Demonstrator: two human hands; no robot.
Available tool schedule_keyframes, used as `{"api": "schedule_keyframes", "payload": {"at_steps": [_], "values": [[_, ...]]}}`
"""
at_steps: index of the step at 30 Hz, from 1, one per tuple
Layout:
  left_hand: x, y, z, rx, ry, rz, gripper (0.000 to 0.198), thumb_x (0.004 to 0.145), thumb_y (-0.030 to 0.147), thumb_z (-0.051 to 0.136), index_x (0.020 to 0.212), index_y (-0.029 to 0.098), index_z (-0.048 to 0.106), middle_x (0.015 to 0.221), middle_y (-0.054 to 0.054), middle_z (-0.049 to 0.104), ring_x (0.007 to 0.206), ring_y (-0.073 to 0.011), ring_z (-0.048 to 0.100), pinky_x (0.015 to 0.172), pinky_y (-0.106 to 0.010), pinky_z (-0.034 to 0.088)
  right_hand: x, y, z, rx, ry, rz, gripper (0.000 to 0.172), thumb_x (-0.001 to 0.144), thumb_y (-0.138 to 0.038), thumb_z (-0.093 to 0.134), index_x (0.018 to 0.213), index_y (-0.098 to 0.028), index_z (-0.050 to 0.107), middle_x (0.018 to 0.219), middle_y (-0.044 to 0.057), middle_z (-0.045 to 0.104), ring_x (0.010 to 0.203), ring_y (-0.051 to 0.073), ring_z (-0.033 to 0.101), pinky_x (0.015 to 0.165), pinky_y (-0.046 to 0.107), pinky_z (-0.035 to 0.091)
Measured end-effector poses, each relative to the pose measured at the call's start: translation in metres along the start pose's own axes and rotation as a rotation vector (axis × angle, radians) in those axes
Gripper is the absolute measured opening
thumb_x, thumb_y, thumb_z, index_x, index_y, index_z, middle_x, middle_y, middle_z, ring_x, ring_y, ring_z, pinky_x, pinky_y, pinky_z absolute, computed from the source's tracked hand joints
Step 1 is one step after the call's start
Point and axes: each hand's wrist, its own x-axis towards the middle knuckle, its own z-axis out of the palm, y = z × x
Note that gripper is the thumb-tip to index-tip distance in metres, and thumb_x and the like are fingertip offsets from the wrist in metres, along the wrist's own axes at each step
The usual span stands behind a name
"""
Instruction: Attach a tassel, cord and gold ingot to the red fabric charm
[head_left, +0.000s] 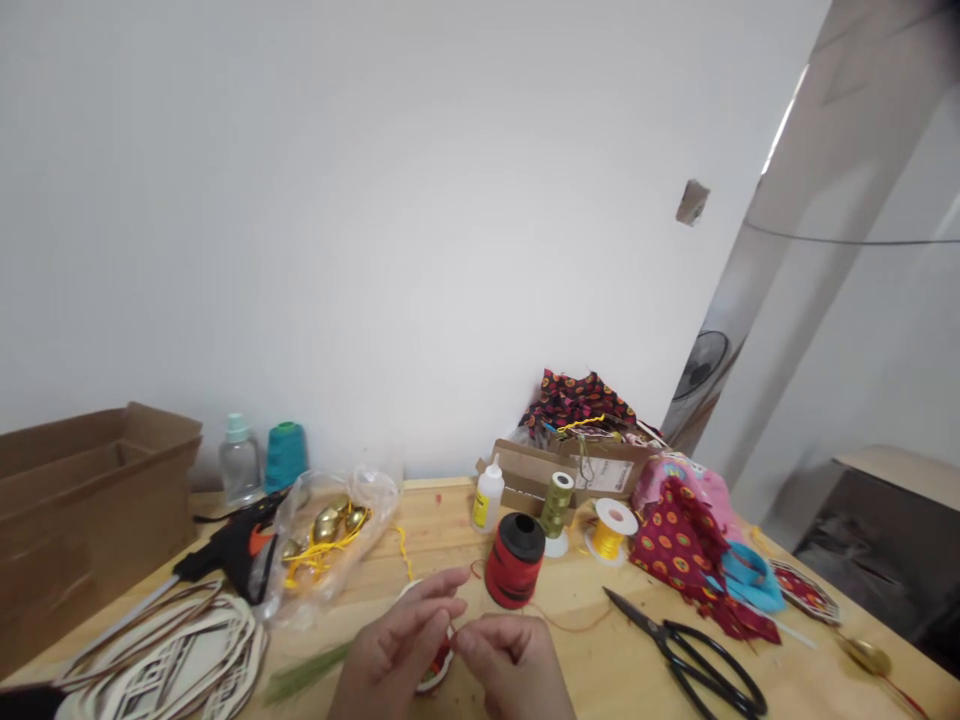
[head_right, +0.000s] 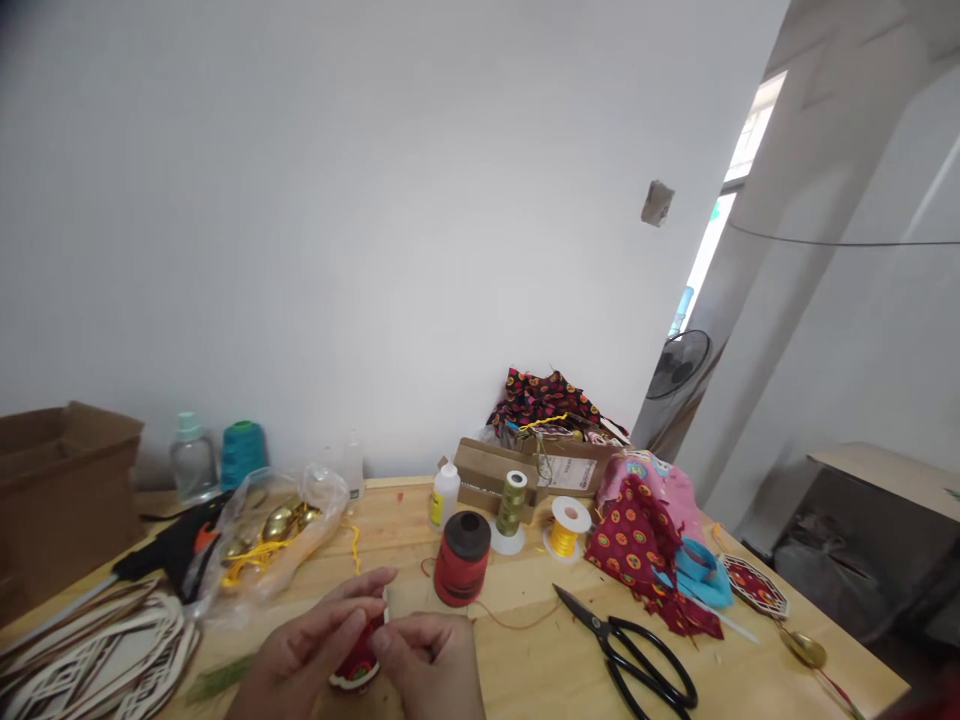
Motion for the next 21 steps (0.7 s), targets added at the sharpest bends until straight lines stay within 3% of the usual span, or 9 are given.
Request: {"api": "schedule_keyframes", "payload": {"at_steps": [6,10,16,21], "values": [[0.003,-0.009,-0.004,-0.152,0.087,-0.047,0.018,0.052,0.033,0.07,0.047,0.016,0.067,0.099,-0.01,0.06,0.095,-0.027,0.054,0.077,-0.032,0.044,-0.001,0.0,0.006,0.075,-0.068,-0.042,0.04,0.056,-0.053,0.063,0.055,-0.013,0.069,0.038,-0.003,0.037,0.041,0.007,0.031,0.039,0.017,0.028],[0.001,-0.006,-0.003,-0.202,0.115,-0.043,0.018,0.05,0.027,0.072,0.041,0.015,0.062,0.097,-0.009,0.061,0.088,-0.0247,0.057,0.072,-0.03,0.046,0.001,-0.005,0.004,-0.024,-0.176,-0.024,0.04,0.061,-0.051,0.06,0.063,-0.013,0.071,0.047,0.001,0.051,0.043,0.007,0.037,0.04,0.017,0.031],[0.003,-0.003,-0.003,-0.244,0.099,-0.092,0.011,0.06,0.027,0.067,0.059,0.016,0.069,0.101,-0.01,0.065,0.094,-0.0254,0.056,0.08,-0.033,0.043,0.011,-0.024,0.001,-0.148,-0.18,-0.067,0.026,0.065,-0.04,0.062,0.068,-0.017,0.072,0.056,0.001,0.063,0.051,0.011,0.051,0.052,0.021,0.041],[0.004,-0.014,-0.007,-0.211,0.118,-0.07,0.011,0.065,0.026,0.063,0.066,0.017,0.069,0.099,-0.009,0.065,0.09,-0.0238,0.058,0.081,-0.035,0.042,0.02,-0.021,-0.001,-0.223,-0.107,-0.149,0.019,0.064,-0.033,0.064,0.071,-0.018,0.072,0.064,0.005,0.069,0.054,0.016,0.057,0.052,0.024,0.046]]}}
